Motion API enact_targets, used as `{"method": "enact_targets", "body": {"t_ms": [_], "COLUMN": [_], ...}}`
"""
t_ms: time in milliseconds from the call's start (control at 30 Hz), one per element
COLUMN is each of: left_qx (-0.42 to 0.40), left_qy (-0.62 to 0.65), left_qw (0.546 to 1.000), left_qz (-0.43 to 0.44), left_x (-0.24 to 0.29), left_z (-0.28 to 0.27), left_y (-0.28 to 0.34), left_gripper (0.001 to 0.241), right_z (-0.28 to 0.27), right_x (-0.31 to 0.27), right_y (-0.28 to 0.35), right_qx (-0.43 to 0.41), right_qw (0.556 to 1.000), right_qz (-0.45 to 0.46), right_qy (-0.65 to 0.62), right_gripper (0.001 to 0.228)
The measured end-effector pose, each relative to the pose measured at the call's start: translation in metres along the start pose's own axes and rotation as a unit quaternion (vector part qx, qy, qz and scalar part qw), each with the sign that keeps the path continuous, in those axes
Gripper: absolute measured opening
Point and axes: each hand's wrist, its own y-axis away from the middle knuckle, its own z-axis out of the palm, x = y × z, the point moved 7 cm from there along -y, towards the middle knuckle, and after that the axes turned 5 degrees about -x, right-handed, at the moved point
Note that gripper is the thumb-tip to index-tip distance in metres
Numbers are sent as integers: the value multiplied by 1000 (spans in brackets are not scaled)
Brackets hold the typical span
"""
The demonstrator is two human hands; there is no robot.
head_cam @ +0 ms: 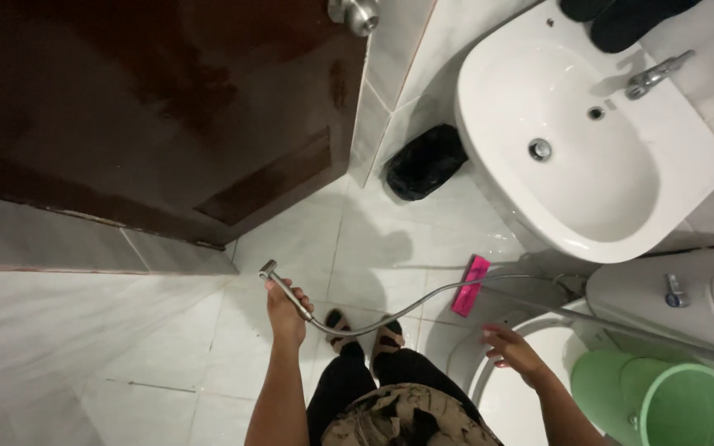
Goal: The person disposes of a black trash bag, sweeps the tiled floor with a pink broom, and rinses the floor using a handheld bidet sprayer. They then wash a blue cloth in a green bucket and hang it on a wall rack.
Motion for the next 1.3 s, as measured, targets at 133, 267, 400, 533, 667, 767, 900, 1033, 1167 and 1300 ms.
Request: {"method": "enact_targets", "body": {"t_ms": [133,267,400,533,667,767,900,1033,1167,1300], "left_qx": [-2,-51,-83,-196,-234,-276,-306,-289,-377,-504], "left_qy": [-112,-235,-402,-428,-500,-516,-527,-542,-565,-600], "left_qw": [994,971,912,882,830,809,787,784,718,610], "left_qz": [-13,3,-7,-31,-76,-52,-94,-90,-152,-117], "left_x": [3,-7,15,21,26,26,36,27,11,-30], "left_z": [31,56,98,123,133,141,155,148,145,134], "left_y": [13,13,36,11,-27,-46,-39,-44,-14,2], "left_gripper": [53,50,55,55,50,49,46,48,45,37], "right_z": [-5,-13,-1,37,111,176,265,328,353,336], "right_x": [-4,47,105,128,130,140,151,162,156,124], "right_y": [16,14,26,52,81,96,138,173,187,181], "right_qx": [13,17,29,82,156,163,148,175,190,225], "right_qw": [1000,1000,996,983,940,924,899,848,819,819], "right_qz": [-22,-19,49,57,45,54,119,160,156,94], "right_qy": [14,-15,-65,-156,-301,-342,-395,-475,-519,-519], "right_gripper": [58,63,59,53,48,47,46,52,51,47]}}
